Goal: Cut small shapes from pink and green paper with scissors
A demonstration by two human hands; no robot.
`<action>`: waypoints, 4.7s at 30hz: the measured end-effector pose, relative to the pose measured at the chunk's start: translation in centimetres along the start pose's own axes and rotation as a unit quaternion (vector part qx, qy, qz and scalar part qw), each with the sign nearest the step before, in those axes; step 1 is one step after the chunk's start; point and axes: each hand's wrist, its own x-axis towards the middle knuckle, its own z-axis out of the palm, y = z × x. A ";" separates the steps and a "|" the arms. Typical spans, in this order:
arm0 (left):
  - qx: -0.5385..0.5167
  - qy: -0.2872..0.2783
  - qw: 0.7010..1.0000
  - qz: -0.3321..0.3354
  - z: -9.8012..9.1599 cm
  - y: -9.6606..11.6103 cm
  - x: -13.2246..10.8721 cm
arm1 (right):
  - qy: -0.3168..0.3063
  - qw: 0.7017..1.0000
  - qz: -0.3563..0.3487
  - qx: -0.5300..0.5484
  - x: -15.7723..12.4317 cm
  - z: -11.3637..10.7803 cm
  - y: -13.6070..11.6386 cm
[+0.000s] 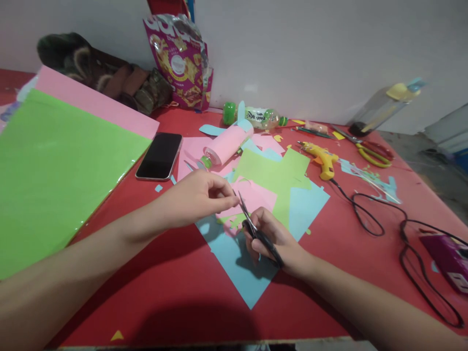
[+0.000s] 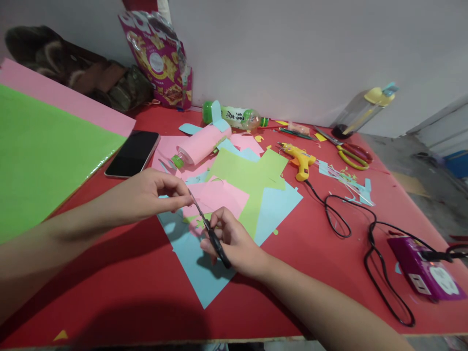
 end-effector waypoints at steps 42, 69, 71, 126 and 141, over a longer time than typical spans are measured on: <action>-0.074 -0.001 0.997 -0.014 0.2 0.1 0.0 | 0.033 0.998 0.013 0.048 -0.2 0.0 0.4; -0.117 0.019 0.993 -0.015 0.2 0.2 0.1 | 0.031 0.998 0.004 0.053 -0.1 0.0 0.4; -0.121 0.020 0.992 -0.014 0.2 0.1 0.1 | 0.032 0.998 0.002 0.055 -0.1 0.0 0.5; -0.143 0.012 0.989 -0.031 0.5 0.3 -0.2 | 0.002 0.998 -0.015 0.064 -0.1 0.1 0.3; -0.214 -0.009 0.976 -0.045 1.5 0.2 -0.2 | 0.006 0.998 -0.008 0.064 -0.1 0.3 0.1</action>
